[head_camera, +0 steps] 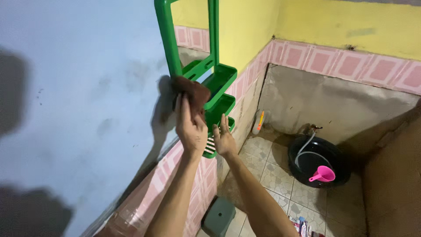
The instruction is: The person wipes a green wall-mounted bathroom shelf unit with a brown cloth. They clean the shelves and the mirror surface using the cloth, moving methodically across the unit.
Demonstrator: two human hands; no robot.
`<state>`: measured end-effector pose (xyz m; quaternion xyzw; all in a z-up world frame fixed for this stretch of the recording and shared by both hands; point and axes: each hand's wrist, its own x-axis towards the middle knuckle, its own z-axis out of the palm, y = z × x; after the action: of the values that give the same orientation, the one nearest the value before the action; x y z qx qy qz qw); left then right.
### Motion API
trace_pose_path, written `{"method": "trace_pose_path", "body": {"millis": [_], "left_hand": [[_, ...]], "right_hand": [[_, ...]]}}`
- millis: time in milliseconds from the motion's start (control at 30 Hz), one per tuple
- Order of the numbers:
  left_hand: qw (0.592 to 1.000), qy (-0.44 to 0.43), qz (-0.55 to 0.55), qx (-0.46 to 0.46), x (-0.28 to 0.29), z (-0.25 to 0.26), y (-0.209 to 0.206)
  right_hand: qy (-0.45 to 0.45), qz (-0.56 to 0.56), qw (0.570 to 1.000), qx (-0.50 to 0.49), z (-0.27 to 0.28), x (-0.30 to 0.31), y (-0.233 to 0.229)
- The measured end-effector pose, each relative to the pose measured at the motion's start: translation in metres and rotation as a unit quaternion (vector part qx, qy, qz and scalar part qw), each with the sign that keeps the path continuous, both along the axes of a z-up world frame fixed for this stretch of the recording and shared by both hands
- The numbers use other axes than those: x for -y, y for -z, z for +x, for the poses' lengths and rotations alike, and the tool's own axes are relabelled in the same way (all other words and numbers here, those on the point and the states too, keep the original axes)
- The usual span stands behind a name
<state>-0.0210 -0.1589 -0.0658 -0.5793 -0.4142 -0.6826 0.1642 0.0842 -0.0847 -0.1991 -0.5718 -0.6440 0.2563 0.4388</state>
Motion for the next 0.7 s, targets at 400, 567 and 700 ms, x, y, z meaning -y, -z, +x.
{"method": "trace_pose_path", "body": {"millis": [400,567,700], "left_hand": [[0.901,0.212,-0.174,0.336,-0.011,-0.038,0.083],[0.664,0.314,-0.396,0.552,-0.026,-0.055,0.083],[0.565,0.442,-0.403,0.569,-0.055,-0.053,0.083]], "right_hand": [[-0.048,0.082,0.994,0.055,0.014,-0.038,0.05],[-0.039,0.286,0.898,0.332,0.03,-0.049,0.074],[-0.032,0.282,0.904,0.319,0.038,-0.04,0.063]]}}
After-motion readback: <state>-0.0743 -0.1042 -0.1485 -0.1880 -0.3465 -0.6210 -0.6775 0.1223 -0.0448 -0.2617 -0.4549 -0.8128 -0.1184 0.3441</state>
